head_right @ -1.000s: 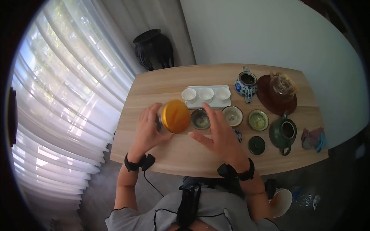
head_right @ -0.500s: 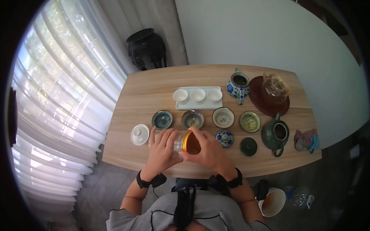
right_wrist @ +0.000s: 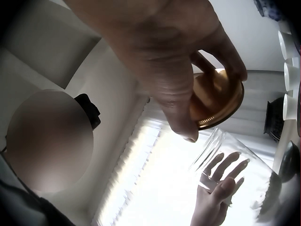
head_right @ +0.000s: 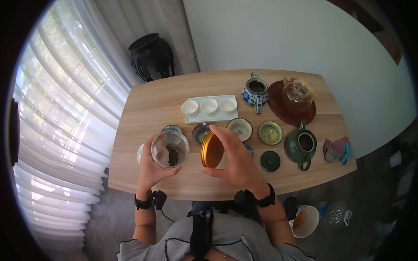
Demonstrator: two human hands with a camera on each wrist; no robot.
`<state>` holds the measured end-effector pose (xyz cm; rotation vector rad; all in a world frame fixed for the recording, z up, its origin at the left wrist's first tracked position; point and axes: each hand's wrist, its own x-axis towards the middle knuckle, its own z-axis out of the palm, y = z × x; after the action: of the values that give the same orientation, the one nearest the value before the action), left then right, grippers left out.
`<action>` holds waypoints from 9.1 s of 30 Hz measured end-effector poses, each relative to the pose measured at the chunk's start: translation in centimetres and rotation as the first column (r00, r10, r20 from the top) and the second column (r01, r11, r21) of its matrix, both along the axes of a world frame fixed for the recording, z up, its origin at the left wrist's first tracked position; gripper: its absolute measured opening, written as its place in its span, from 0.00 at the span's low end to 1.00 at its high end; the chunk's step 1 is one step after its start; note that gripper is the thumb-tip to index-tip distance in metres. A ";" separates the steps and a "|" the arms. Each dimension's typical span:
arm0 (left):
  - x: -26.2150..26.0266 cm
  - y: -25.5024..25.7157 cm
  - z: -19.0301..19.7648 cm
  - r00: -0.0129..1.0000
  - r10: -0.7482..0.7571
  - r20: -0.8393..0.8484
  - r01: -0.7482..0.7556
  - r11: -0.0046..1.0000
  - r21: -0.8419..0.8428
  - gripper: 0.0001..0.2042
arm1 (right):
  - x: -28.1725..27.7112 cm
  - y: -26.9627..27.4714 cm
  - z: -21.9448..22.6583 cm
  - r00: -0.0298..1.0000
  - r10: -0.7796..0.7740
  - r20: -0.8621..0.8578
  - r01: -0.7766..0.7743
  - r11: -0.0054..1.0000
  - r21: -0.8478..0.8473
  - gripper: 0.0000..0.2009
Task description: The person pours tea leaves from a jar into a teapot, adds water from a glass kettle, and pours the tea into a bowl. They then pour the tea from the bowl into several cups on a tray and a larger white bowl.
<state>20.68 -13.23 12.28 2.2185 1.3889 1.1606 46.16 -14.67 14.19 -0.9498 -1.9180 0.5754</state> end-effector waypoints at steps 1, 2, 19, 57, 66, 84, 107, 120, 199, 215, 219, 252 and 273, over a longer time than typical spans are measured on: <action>-0.4 0.2 0.0 0.996 0.077 0.050 -0.078 0.997 0.022 0.42 | -0.2 0.2 -0.8 0.998 -0.053 0.026 0.054 0.996 -0.072 0.39; -0.9 0.4 -0.7 0.987 0.122 0.102 -0.124 0.992 0.014 0.42 | -0.7 0.3 -1.7 0.998 -0.053 0.025 0.055 0.996 -0.070 0.39; 2.6 2.5 0.7 0.982 0.055 -0.179 -0.006 0.965 0.263 0.41 | 1.0 -0.5 3.0 0.988 0.152 0.021 -0.145 0.970 -0.193 0.16; 12.5 8.5 1.8 0.970 -0.193 -0.150 0.201 0.979 0.043 0.41 | 12.6 4.1 6.5 0.907 -0.419 -0.042 0.399 0.887 -0.232 0.07; 8.1 10.9 3.4 1.000 0.001 0.030 -0.004 0.995 0.103 0.41 | 24.1 1.7 -3.1 0.726 -0.538 0.428 0.687 0.572 -0.447 0.10; 3.3 11.4 4.9 0.967 0.181 0.178 -0.185 0.983 0.007 0.39 | 24.8 3.1 -2.1 0.789 -0.487 0.376 0.613 0.575 -0.541 0.13; -0.1 10.3 6.1 0.944 0.247 0.217 -0.265 0.963 0.055 0.41 | 12.7 25.8 -0.4 0.718 -0.400 0.570 0.601 0.769 -0.217 0.12; 0.3 11.1 5.2 0.971 0.207 0.122 -0.211 0.977 0.025 0.40 | 7.2 12.2 1.0 0.851 -0.277 0.445 0.307 0.952 0.006 0.09; -8.5 12.2 4.3 0.946 -0.034 0.322 0.033 0.999 0.010 0.41 | 2.4 1.9 2.1 0.975 -0.223 0.019 0.218 0.965 0.143 0.35; -19.2 17.2 -4.3 0.916 0.395 0.065 -0.311 0.805 -0.505 0.37 | 17.9 -4.2 0.7 0.782 -0.619 0.074 0.618 0.785 0.032 0.20; -19.6 17.2 -5.2 0.879 0.471 0.068 -0.358 0.750 -0.556 0.40 | 22.0 -0.1 2.4 0.810 -0.586 -0.014 0.586 0.810 0.012 0.18; -5.2 11.2 7.2 0.935 0.180 -0.306 -0.139 0.979 0.149 0.24 | 30.6 20.0 -3.8 0.564 -0.734 -0.379 0.611 0.679 -0.406 0.09; 35.5 8.8 7.3 0.616 -0.738 -0.275 0.768 0.486 0.418 0.33 | 33.6 1.1 8.1 0.494 -0.769 -0.405 0.672 0.634 -0.384 0.09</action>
<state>56.22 -4.41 19.57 2.7407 -0.0621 1.1534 79.73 -13.53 22.29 -1.4212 -0.8157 0.4234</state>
